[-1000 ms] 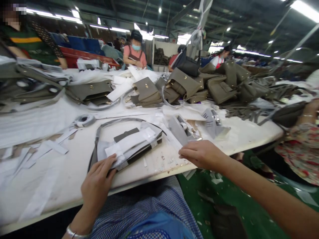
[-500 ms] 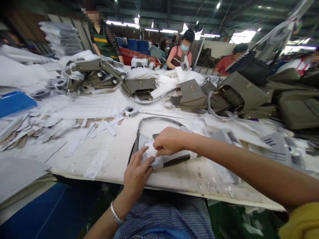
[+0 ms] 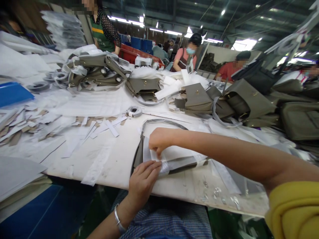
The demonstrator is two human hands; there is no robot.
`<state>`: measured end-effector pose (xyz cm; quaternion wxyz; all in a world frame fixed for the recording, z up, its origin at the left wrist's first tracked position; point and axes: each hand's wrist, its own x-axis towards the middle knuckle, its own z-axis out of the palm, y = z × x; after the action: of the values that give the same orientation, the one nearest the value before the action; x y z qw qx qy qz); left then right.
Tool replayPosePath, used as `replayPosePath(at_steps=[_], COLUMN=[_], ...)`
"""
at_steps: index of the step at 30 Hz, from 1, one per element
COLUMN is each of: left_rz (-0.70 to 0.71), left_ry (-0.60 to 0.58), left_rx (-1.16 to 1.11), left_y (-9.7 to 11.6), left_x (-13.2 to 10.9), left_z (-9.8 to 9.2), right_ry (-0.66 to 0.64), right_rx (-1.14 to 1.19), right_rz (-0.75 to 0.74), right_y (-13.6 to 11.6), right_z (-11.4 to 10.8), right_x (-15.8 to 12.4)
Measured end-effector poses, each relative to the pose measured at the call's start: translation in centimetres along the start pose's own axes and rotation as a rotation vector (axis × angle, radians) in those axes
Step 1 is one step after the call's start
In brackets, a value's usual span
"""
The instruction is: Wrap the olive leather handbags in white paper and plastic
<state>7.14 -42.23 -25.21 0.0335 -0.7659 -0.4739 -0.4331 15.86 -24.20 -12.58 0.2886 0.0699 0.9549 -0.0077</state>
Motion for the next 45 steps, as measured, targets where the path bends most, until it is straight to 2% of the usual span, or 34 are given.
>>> replayPosePath(at_steps=[6, 10, 15, 18, 20, 23, 26, 29, 31, 35, 37, 40, 45], left_rz=[0.011, 0.006, -0.045, -0.043, -0.040, -0.045, -0.039, -0.037, -0.037, -0.054, -0.069, -0.068, -0.014], left_ry=[0.042, 0.064, 0.072, 0.078, 0.079, 0.090, 0.105, 0.098, 0.093, 0.076, 0.058, 0.051, 0.049], left_rx=[0.005, -0.018, -0.033, -0.021, -0.017, -0.013, -0.006, 0.004, 0.011, 0.015, 0.019, 0.031, 0.071], left_y=[0.0, 0.0, 0.1, 0.1, 0.1, 0.2, 0.2, 0.2, 0.2, 0.3, 0.3, 0.4, 0.5], left_x=[0.0, -0.1, -0.2, -0.2, -0.2, -0.2, -0.1, -0.1, -0.2, -0.4, -0.5, -0.5, -0.5], left_z=[0.0, 0.2, 0.3, 0.2, 0.3, 0.3, 0.3, 0.3, 0.3, 0.4, 0.4, 0.4, 0.4], right_ry=[0.031, 0.101, 0.165, 0.196, 0.232, 0.354, 0.448, 0.407, 0.350, 0.240, 0.230, 0.283, 0.489], right_rx=[0.158, 0.249, 0.471, 0.610, 0.624, 0.561, 0.517, 0.489, 0.492, 0.576, 0.688, 0.806, 0.787], right_rz=[0.002, 0.064, 0.081, 0.142, 0.210, 0.312, 0.306, 0.280, 0.303, 0.299, 0.256, 0.246, 0.380], right_y=[1.7, 3.0, 4.7, 5.9, 6.4, 5.9, 3.6, 1.1, 0.6, 2.3, 3.4, 4.3, 3.5], right_z=[0.2, 0.6, 2.2, 3.2, 3.4, 3.5, 4.3, 5.7, 6.3, 6.4, 6.3, 7.0, 8.6], right_x=[0.7, 0.6, 1.1, 1.5, 1.5, 0.4, -1.2, -2.1, -1.8, -0.6, -0.1, 0.4, 1.1])
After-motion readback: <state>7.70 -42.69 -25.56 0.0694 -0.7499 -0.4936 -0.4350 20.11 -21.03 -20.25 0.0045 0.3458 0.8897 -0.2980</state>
